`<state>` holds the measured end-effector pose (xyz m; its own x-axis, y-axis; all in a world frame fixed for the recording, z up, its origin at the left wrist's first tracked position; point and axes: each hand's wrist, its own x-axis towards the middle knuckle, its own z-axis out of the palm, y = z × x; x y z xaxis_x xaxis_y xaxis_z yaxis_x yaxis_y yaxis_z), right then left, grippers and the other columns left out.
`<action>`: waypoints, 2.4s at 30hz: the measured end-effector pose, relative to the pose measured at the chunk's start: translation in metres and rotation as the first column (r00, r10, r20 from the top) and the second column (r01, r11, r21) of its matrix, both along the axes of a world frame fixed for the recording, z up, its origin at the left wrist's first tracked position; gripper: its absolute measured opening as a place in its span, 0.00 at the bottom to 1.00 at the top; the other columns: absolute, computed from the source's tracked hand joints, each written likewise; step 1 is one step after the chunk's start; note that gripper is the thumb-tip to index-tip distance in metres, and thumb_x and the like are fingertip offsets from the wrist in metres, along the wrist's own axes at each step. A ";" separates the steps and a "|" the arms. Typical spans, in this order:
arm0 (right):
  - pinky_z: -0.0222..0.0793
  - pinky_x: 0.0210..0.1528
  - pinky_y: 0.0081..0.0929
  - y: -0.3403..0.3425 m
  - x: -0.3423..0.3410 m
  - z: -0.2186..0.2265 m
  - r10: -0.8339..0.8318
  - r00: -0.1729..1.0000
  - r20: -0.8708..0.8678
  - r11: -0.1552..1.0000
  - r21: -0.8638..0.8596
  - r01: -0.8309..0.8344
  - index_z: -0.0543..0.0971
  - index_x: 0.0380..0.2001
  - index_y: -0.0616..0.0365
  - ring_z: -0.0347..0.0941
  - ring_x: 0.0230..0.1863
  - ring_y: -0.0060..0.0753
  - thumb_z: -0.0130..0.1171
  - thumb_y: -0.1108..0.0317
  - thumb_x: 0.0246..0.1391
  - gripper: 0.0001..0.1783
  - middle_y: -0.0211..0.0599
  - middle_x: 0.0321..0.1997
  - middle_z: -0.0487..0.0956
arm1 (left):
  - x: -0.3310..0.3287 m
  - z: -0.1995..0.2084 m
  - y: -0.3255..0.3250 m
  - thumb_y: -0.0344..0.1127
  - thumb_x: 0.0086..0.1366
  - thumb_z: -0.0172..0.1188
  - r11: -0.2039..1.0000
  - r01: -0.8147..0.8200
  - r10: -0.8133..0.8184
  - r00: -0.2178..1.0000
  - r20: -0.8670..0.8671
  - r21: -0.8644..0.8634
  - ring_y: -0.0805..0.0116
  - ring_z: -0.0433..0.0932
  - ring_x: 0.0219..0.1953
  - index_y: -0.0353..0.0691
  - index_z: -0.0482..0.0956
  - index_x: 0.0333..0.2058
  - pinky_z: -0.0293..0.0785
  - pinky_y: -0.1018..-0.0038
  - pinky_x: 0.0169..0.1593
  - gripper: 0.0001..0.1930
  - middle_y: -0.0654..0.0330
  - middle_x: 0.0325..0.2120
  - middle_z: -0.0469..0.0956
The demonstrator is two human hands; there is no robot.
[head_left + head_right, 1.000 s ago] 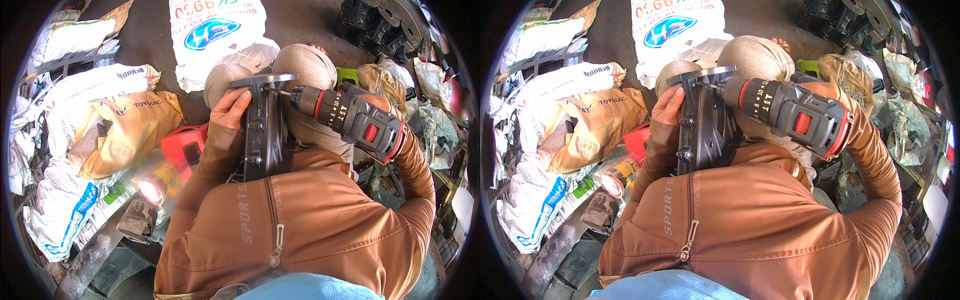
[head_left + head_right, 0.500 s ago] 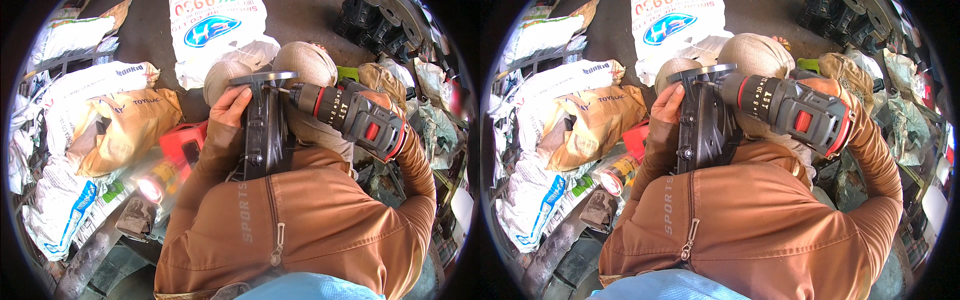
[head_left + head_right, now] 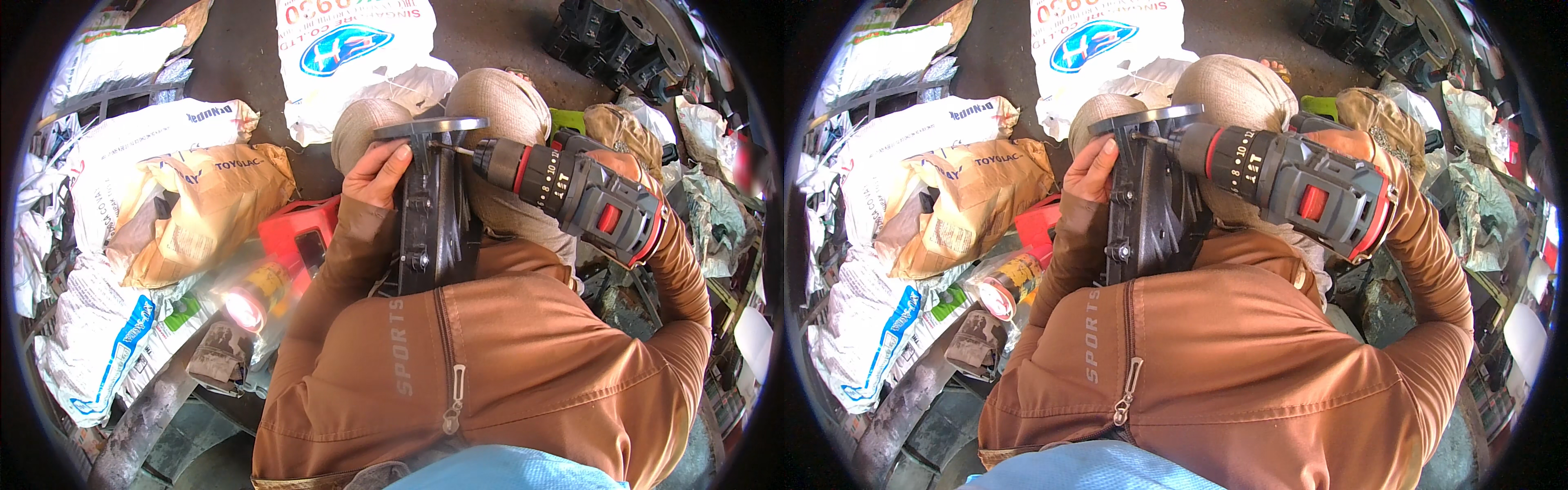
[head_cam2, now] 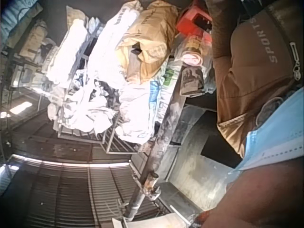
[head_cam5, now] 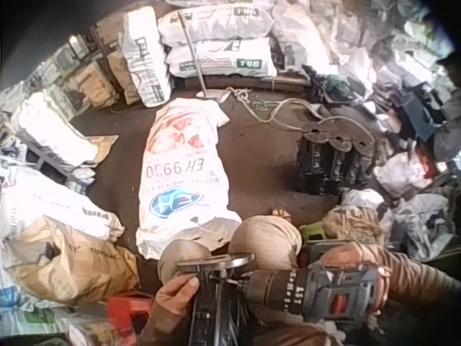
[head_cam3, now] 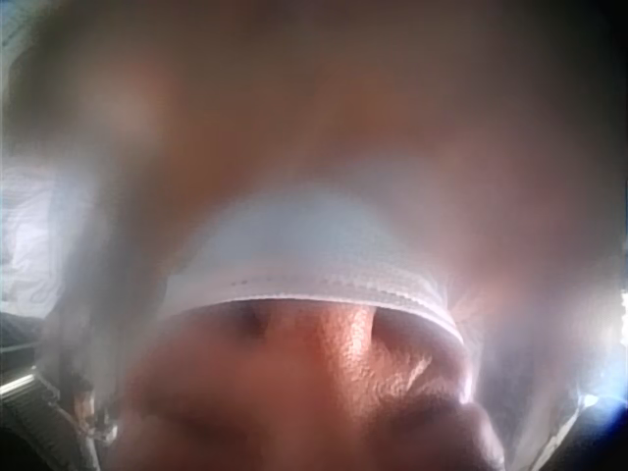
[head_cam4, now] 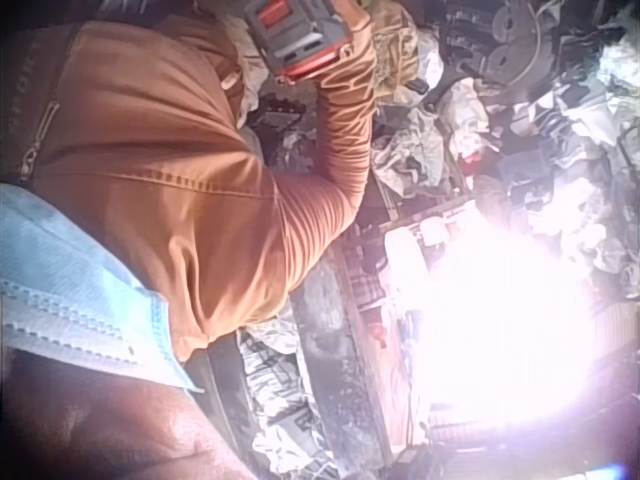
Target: The person sits on the floor and uses a cordless drill to fasten screws into a black metal part. They repeatedly insert screws by hand and tighten them with the drill, rotating the part to access different holes.
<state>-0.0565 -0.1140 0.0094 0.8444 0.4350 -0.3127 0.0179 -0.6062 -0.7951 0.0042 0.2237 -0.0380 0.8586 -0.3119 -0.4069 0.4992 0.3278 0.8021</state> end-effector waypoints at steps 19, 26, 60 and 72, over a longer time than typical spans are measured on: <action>0.73 0.38 0.32 -0.019 0.060 0.000 0.344 0.875 0.340 0.936 -0.046 -0.349 0.77 0.43 0.67 0.77 0.33 0.43 0.63 0.68 0.44 0.21 0.44 0.31 0.78 | 0.006 -0.008 0.001 0.28 0.64 0.59 0.999 -0.010 0.009 1.000 -0.016 -0.039 0.79 0.76 0.36 0.34 0.80 0.42 0.74 0.82 0.40 0.08 0.64 0.35 0.80; 0.68 0.29 0.36 -0.023 0.087 -0.016 0.424 0.769 0.479 0.872 0.014 -0.490 0.76 0.42 0.67 0.73 0.26 0.46 0.60 0.65 0.45 0.22 0.44 0.25 0.74 | 0.007 -0.007 0.003 0.28 0.65 0.59 0.999 0.006 -0.007 1.000 -0.025 -0.044 0.80 0.76 0.36 0.34 0.80 0.42 0.74 0.83 0.40 0.08 0.65 0.35 0.80; 0.65 0.31 0.36 -0.005 0.128 0.026 0.612 0.599 0.517 0.783 -0.287 -0.552 0.77 0.37 0.60 0.71 0.26 0.42 0.58 0.62 0.38 0.20 0.37 0.25 0.73 | 0.004 -0.015 0.007 0.31 0.67 0.55 0.992 0.030 -0.027 0.999 0.020 -0.121 0.79 0.76 0.39 0.35 0.78 0.43 0.73 0.81 0.44 0.09 0.65 0.36 0.79; 0.75 0.44 0.23 0.045 -0.002 0.066 0.063 0.996 0.070 0.967 -0.252 -0.043 0.78 0.41 0.61 0.80 0.37 0.30 0.66 0.68 0.45 0.18 0.35 0.37 0.81 | -0.023 0.016 0.029 0.26 0.59 0.64 0.998 0.059 -0.051 0.875 0.482 -0.002 0.75 0.74 0.43 0.33 0.79 0.43 0.72 0.79 0.46 0.13 0.62 0.37 0.75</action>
<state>-0.0590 -0.0689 0.0749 0.8479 0.3960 -0.3525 0.1099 -0.7818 -0.6138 -0.0183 0.2531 -0.0215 0.9282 -0.3676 0.0577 0.0705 0.3259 0.9428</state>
